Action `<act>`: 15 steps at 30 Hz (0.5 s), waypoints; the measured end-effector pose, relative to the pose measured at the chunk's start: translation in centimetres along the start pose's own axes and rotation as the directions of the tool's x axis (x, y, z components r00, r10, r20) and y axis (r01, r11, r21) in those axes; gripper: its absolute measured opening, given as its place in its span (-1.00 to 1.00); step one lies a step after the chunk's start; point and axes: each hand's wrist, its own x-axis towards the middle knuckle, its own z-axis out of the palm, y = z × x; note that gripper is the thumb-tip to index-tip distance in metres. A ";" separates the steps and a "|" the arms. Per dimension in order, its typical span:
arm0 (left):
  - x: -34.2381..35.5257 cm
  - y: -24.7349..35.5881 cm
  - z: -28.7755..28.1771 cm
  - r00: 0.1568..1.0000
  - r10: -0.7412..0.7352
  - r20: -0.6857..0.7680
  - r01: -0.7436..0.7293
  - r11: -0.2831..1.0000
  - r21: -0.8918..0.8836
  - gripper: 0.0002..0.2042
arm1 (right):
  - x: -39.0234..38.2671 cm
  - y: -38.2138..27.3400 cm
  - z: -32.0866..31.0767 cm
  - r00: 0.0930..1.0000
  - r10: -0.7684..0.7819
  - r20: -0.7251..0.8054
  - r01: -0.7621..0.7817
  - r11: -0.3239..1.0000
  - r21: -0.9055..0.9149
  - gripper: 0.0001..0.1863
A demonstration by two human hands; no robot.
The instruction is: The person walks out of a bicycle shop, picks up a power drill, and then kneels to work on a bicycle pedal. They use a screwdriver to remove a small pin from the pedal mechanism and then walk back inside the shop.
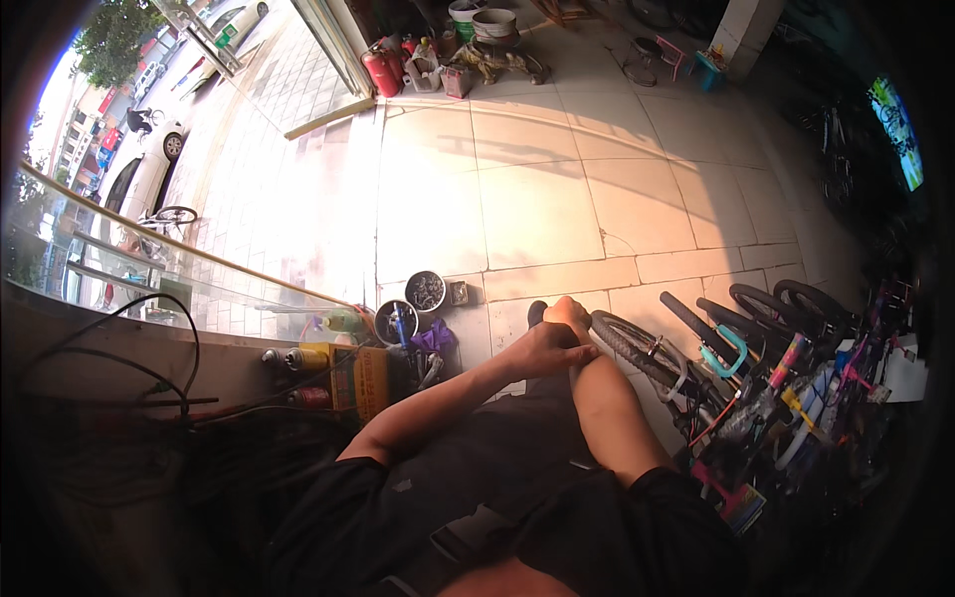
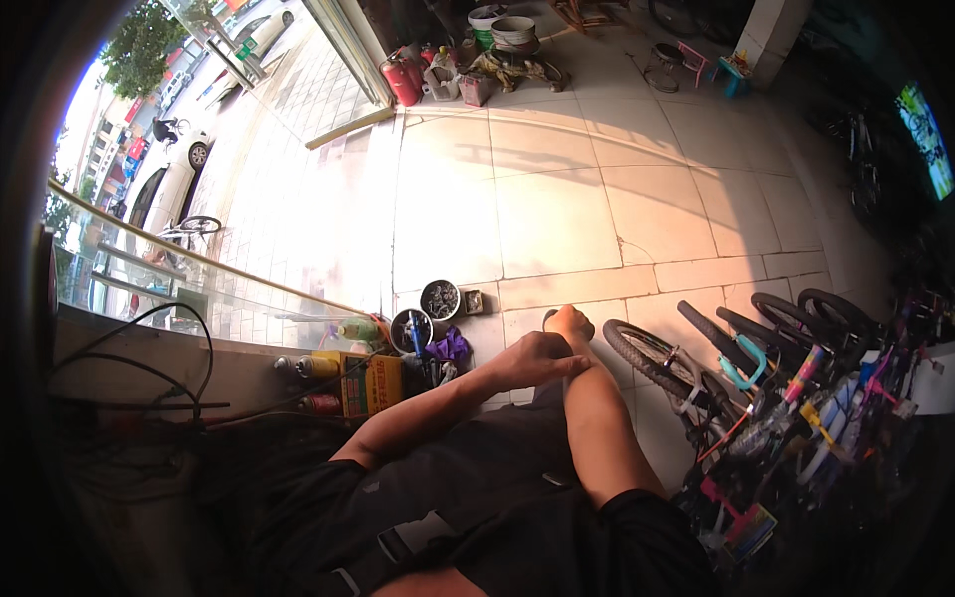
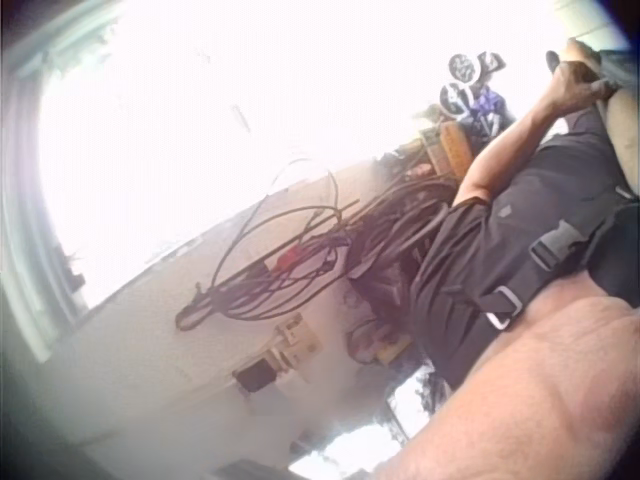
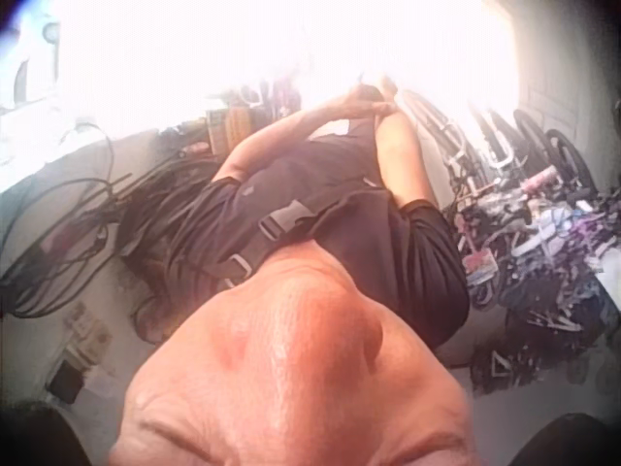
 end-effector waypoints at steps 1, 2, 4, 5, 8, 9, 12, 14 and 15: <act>3.1 -1.2 -2.1 0.998 0.015 -0.055 -0.013 1.000 0.026 -0.41 | 2.5 -2.3 -1.4 0.998 -0.047 0.032 0.047 0.999 -0.006 -0.63; 6.1 -0.9 -4.6 1.000 0.017 -0.006 -0.017 0.999 0.047 -0.39 | 4.9 -4.1 -3.1 0.994 -0.083 0.066 0.084 0.996 -0.012 -0.64; 9.9 0.3 -8.0 0.949 0.086 -0.302 0.014 0.949 0.314 -0.38 | 10.9 -7.3 -5.8 0.981 -0.154 0.120 0.164 0.983 -0.078 -0.68; 12.2 0.5 -10.4 0.945 0.078 -0.317 0.007 0.966 0.257 -0.39 | 12.7 -9.5 -8.1 0.975 -0.185 0.125 0.198 0.974 -0.107 -0.68; 18.6 1.8 -18.7 0.943 0.170 -0.285 -0.150 0.985 0.089 -0.40 | 19.3 -17.8 -12.8 0.974 -0.217 0.057 0.223 0.968 -0.116 -0.70; 20.3 3.2 -21.6 0.968 0.065 -0.243 -0.048 0.996 0.074 -0.42 | 21.5 -20.1 -13.9 0.975 -0.221 0.036 0.224 0.968 -0.114 -0.67; 24.5 7.4 -30.7 0.982 -0.187 -0.035 0.188 0.982 0.022 -0.47 | 27.6 -26.9 -16.7 0.968 -0.250 0.036 0.252 0.954 -0.164 -0.62; 27.6 6.7 -34.7 0.972 -0.088 -0.218 0.063 0.991 -0.118 -0.49 | 31.4 -31.9 -18.8 0.955 -0.279 0.096 0.293 0.936 -0.194 -0.63; 29.0 5.9 -36.5 0.947 -0.052 -0.317 -0.006 0.984 -0.178 -0.50 | 33.2 -34.5 -20.1 0.942 -0.301 0.146 0.327 0.919 -0.219 -0.64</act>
